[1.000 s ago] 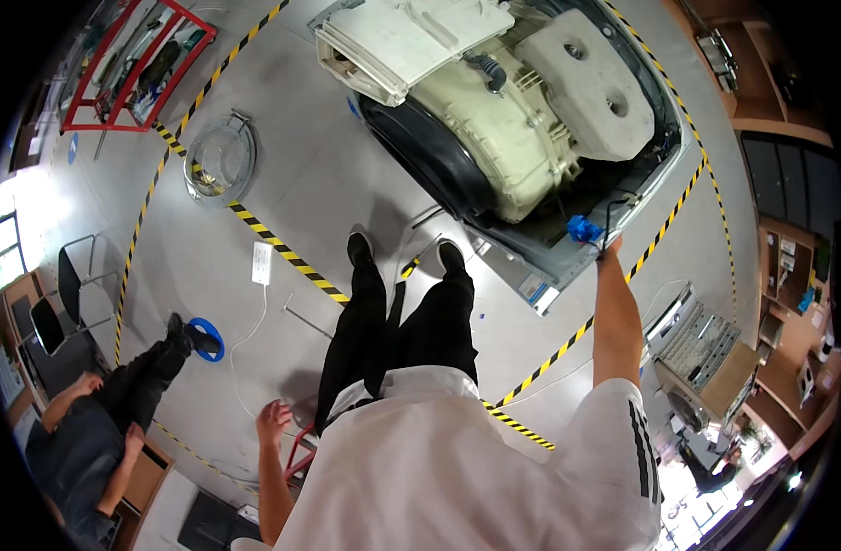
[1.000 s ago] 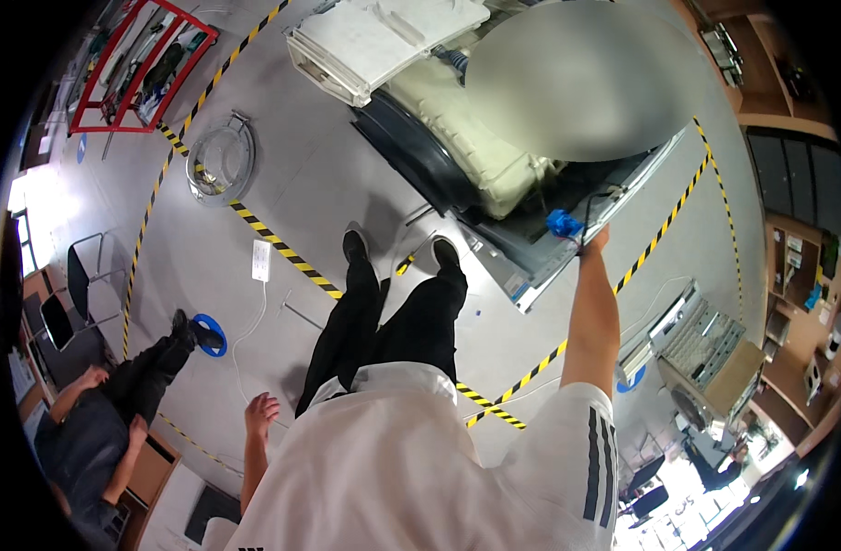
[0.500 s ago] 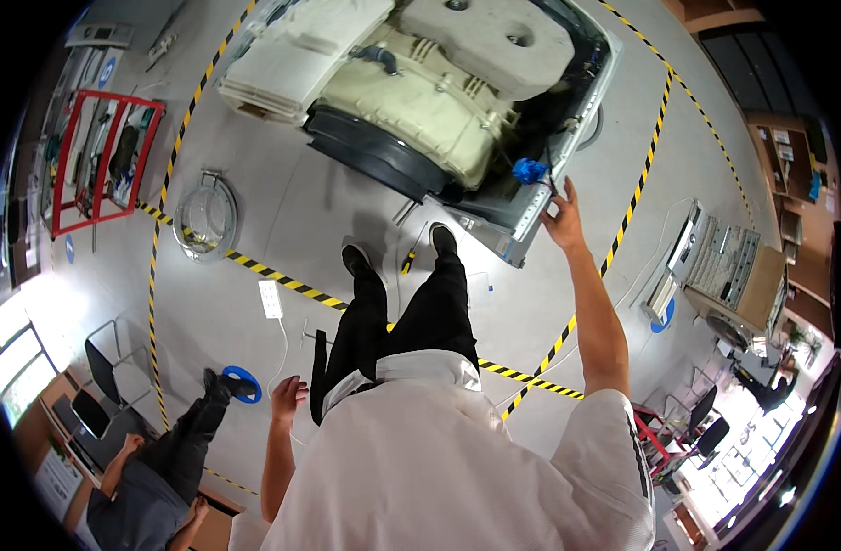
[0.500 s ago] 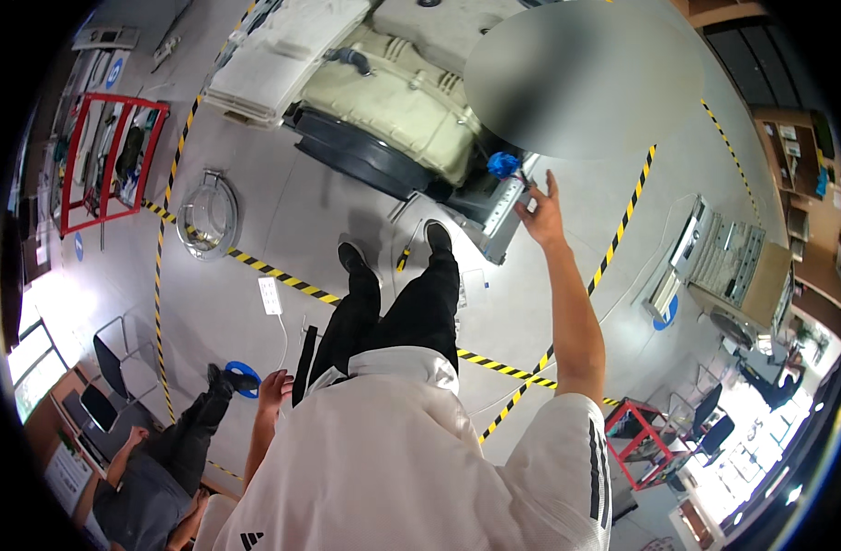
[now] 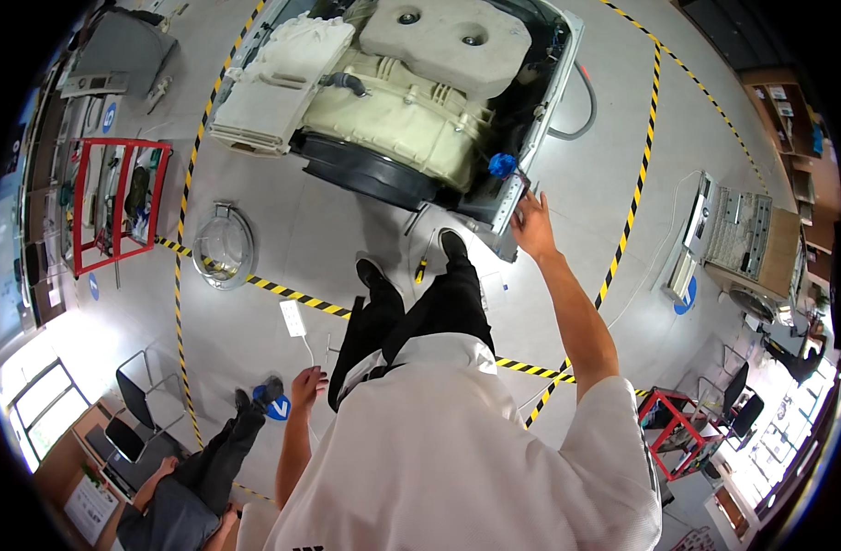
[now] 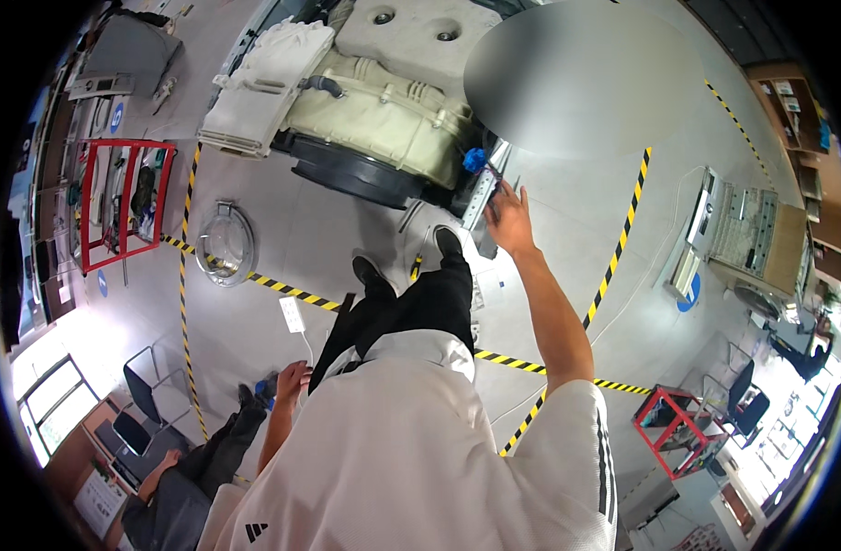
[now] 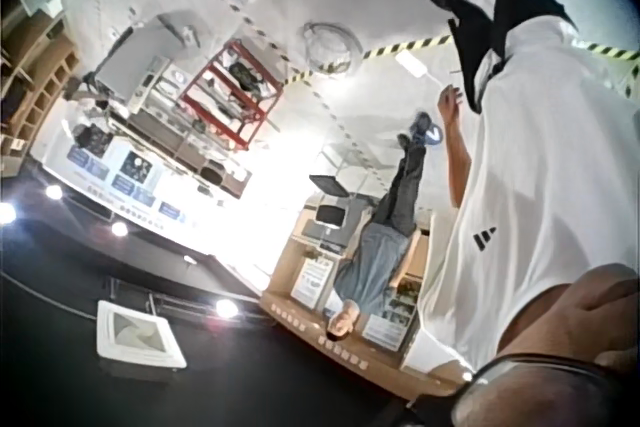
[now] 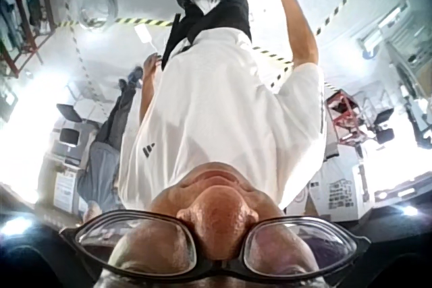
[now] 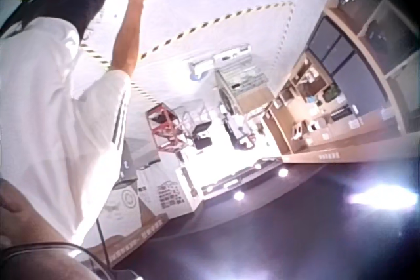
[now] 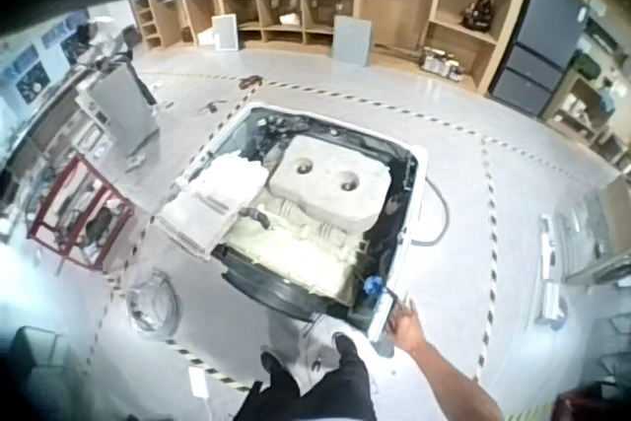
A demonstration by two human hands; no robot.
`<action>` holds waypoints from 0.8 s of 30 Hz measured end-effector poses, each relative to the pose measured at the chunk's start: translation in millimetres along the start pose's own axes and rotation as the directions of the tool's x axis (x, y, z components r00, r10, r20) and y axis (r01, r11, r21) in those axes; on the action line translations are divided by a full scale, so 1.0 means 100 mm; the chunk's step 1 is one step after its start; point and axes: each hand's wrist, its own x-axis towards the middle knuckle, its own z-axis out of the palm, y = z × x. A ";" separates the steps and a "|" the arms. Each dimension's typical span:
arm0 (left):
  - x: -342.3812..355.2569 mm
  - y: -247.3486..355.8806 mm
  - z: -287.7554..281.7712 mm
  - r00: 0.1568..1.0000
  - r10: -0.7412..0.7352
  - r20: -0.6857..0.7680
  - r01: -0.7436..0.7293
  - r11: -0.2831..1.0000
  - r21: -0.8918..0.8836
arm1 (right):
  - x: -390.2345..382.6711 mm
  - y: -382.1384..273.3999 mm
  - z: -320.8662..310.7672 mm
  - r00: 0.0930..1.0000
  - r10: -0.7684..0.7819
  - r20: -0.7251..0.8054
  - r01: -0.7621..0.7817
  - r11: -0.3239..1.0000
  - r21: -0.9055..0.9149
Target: The person handles the internal wiring and a black hose of a washing machine, then uses a pair of pliers to compress and position a metal clamp on the hose.
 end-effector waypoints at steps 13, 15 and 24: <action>0.42 0.58 -0.25 0.977 0.203 0.060 -0.206 0.977 0.057 | -0.27 -0.72 -0.16 0.915 0.381 -0.133 -0.348 0.912 0.219; 0.47 0.71 -0.28 0.970 0.231 0.081 -0.235 0.971 0.041 | -0.27 -0.73 -0.10 0.905 0.368 -0.214 -0.304 0.910 0.280; 0.72 0.99 -0.40 0.925 0.316 0.211 -0.347 0.928 0.134 | -0.35 -0.74 -0.08 0.787 0.595 -0.161 -0.398 0.690 0.604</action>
